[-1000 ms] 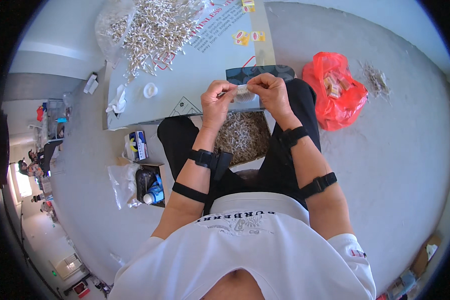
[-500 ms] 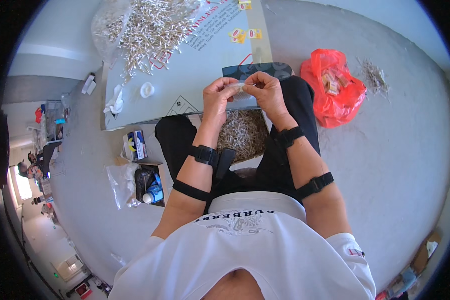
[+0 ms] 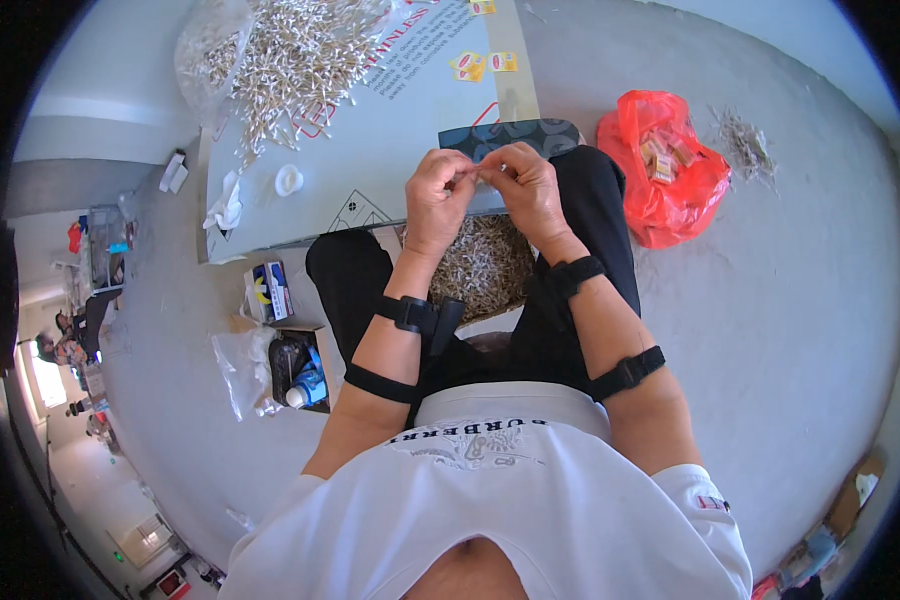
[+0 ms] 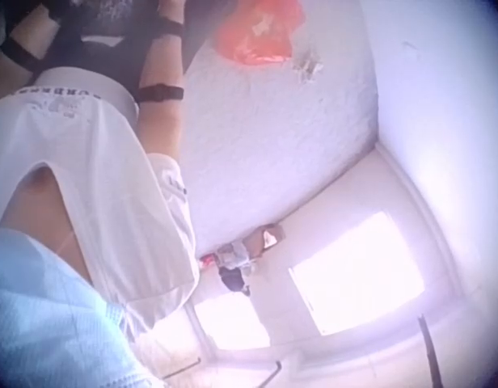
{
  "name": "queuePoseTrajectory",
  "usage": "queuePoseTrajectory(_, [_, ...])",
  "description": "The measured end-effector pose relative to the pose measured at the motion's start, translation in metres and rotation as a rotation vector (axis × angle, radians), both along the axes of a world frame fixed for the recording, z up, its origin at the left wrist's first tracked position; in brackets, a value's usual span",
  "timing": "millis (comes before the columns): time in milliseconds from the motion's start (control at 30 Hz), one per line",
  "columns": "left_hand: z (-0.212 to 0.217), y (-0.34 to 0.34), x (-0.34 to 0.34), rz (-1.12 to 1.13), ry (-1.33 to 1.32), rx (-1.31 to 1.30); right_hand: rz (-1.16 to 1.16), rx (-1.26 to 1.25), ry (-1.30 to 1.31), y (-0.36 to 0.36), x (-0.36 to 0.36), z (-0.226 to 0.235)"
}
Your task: Arrange and pack cotton swabs into small plastic containers or bags.
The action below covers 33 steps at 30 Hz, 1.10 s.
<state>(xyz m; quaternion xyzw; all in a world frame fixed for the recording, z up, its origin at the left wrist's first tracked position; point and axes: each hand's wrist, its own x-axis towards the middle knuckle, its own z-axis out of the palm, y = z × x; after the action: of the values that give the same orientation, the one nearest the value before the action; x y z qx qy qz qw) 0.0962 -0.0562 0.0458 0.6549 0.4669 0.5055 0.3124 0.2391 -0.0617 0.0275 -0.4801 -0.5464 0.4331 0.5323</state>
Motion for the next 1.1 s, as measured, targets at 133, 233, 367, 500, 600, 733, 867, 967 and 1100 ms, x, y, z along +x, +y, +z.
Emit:
queuePoseTrajectory(133, [0.007, 0.004, -0.002, 0.01, 0.361, 0.284, -0.006, 0.076, -0.183, -0.001, -0.004, 0.009])
queuePoseTrajectory(233, [0.012, 0.006, -0.011, -0.017, 0.478, 0.357, -0.056, 0.111, -0.197, 0.0, -0.004, 0.01])
queuePoseTrajectory(367, [0.014, 0.0, -0.028, -0.048, 0.574, 0.318, -0.041, 0.102, -0.2, -0.002, -0.007, 0.014])
queuePoseTrajectory(500, [0.018, -0.005, -0.036, -0.037, 0.603, 0.327, -0.048, 0.105, -0.191, -0.008, -0.009, 0.018])
queuePoseTrajectory(600, [0.02, -0.007, -0.044, 0.036, 0.608, 0.381, -0.098, 0.103, 0.011, -0.001, -0.002, 0.015])
queuePoseTrajectory(733, [0.019, -0.007, -0.041, 0.084, 0.018, -0.027, -0.044, 0.013, 0.004, -0.003, 0.006, 0.021])
queuePoseTrajectory(867, [0.017, -0.007, -0.019, -0.014, -0.47, -0.555, -0.144, -0.026, 0.015, -0.004, 0.002, -0.002])
queuePoseTrajectory(967, [0.014, -0.007, -0.013, 0.03, -0.543, -0.693, -0.136, -0.061, 0.018, -0.005, -0.001, -0.005])
queuePoseTrajectory(1100, [0.012, -0.004, -0.008, 0.092, -0.602, -0.739, -0.136, -0.044, -0.03, -0.006, -0.003, -0.003])
